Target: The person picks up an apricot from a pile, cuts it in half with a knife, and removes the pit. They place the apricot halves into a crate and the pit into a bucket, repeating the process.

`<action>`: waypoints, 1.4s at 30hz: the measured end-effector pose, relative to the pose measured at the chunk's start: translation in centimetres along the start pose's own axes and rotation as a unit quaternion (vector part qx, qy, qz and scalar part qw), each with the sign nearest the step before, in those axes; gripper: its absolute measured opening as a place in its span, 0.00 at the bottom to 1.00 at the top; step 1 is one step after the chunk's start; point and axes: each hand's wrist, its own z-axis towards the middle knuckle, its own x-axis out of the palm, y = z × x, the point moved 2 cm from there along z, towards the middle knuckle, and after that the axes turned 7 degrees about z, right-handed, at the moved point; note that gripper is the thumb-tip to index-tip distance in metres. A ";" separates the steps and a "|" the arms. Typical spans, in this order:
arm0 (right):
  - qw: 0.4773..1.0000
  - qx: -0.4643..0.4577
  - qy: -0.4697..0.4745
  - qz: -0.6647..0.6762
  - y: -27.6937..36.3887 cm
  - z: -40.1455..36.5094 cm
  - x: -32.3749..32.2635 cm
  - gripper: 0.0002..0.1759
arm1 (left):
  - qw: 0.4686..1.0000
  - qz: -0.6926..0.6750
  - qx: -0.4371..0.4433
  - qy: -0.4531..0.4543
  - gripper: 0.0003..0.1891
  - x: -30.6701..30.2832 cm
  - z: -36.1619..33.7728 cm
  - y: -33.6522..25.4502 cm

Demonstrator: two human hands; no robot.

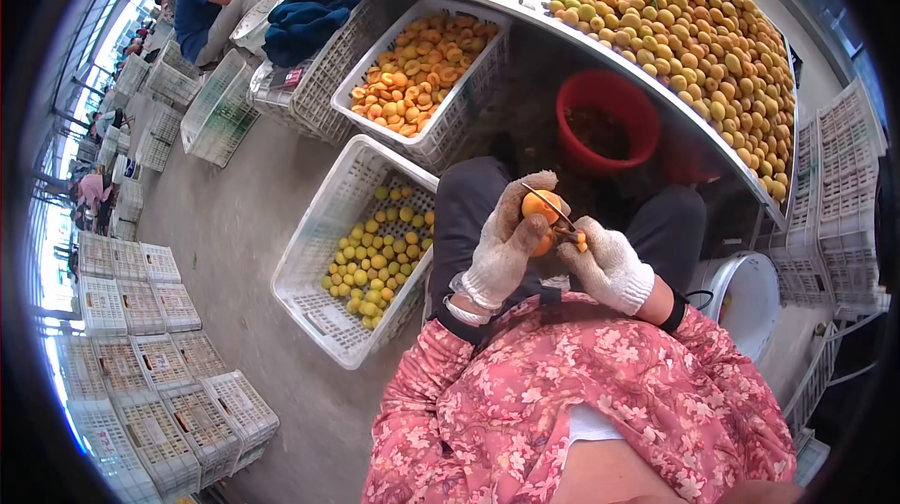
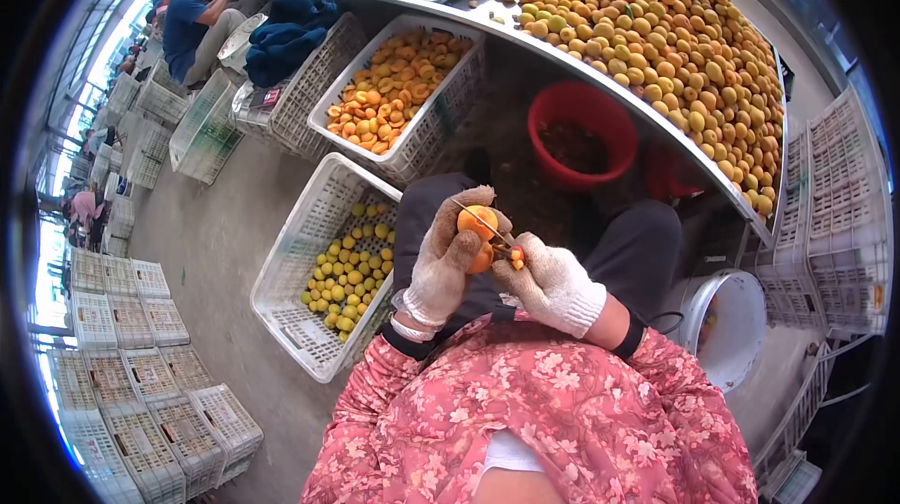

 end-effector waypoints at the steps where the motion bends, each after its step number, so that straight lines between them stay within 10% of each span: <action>1: 0.999 -0.027 -0.011 -0.025 -0.2 0.1 0.2 0.12 | 1.000 0.014 0.005 0.004 0.32 -0.2 -0.1 -0.1; 12: 0.995 -0.081 -0.050 0.034 -3.2 -0.6 0.2 0.10 | 0.997 0.048 -0.059 0.015 0.35 2.0 0.1 0.3; 18: 0.985 -0.123 -0.096 -0.069 -3.7 -0.6 -0.3 0.13 | 0.970 0.229 0.063 -0.052 0.35 2.5 0.7 0.3; 26: 0.985 -0.103 -0.115 -0.073 -4.9 -0.7 -0.2 0.14 | 0.989 -0.100 -0.097 -0.052 0.29 4.2 0.8 0.8; 42: 0.989 -0.074 -0.084 -0.093 -5.1 -0.4 -0.7 0.15 | 0.980 -0.156 -0.084 -0.095 0.31 3.3 1.5 2.3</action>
